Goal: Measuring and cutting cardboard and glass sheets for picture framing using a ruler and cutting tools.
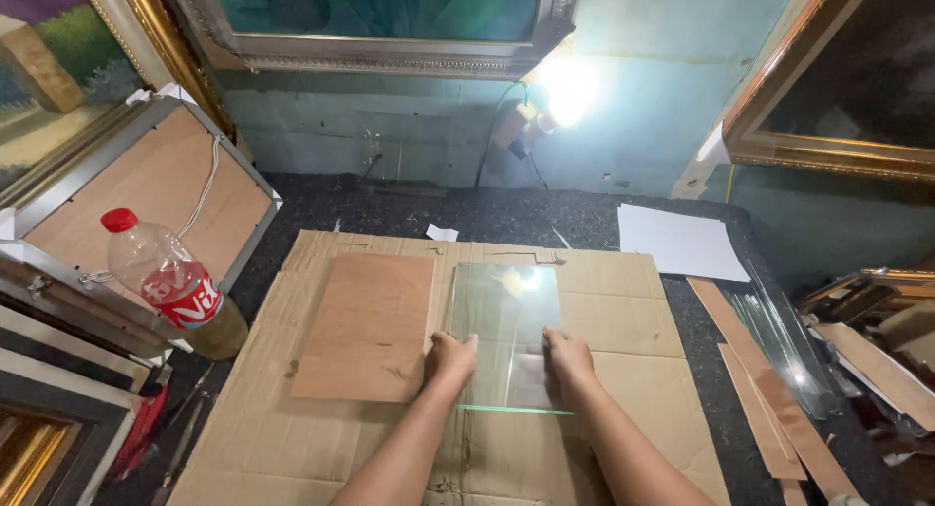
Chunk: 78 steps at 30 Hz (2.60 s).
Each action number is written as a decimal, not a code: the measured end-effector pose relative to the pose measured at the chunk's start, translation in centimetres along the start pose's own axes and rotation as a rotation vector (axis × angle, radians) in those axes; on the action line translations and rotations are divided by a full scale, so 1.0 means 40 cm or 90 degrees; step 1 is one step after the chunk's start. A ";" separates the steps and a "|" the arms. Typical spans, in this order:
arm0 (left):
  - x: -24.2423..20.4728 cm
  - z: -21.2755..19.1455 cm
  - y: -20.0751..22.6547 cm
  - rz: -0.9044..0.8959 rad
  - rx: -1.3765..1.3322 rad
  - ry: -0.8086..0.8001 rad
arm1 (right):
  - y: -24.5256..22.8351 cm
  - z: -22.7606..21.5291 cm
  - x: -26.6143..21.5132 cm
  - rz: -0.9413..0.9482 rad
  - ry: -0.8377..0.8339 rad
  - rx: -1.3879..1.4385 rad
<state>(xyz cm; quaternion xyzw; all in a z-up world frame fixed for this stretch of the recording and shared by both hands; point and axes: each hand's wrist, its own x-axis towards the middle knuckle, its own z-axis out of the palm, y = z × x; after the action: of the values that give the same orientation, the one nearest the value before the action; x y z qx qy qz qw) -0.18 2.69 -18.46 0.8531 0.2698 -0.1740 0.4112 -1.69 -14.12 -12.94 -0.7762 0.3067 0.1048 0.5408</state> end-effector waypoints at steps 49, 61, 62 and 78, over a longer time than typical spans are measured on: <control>-0.309 -0.127 -0.243 0.507 0.308 0.432 | 0.151 -0.037 -0.294 -0.413 0.231 -0.574; -0.246 -0.117 -0.223 0.632 0.411 0.427 | 0.267 -0.037 -0.143 -0.594 0.379 -0.675; -0.242 -0.113 -0.215 0.624 0.418 0.430 | 0.255 -0.042 -0.142 -0.597 0.359 -0.671; -0.188 -0.100 -0.220 0.669 0.320 0.454 | 0.265 -0.026 -0.125 -0.548 0.257 -0.399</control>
<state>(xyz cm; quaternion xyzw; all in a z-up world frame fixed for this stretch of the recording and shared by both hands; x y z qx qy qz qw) -11.14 8.04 -17.48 0.9455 -0.1100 0.2833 0.1167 -12.06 -15.67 -18.27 -0.9591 0.0141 -0.1896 0.2095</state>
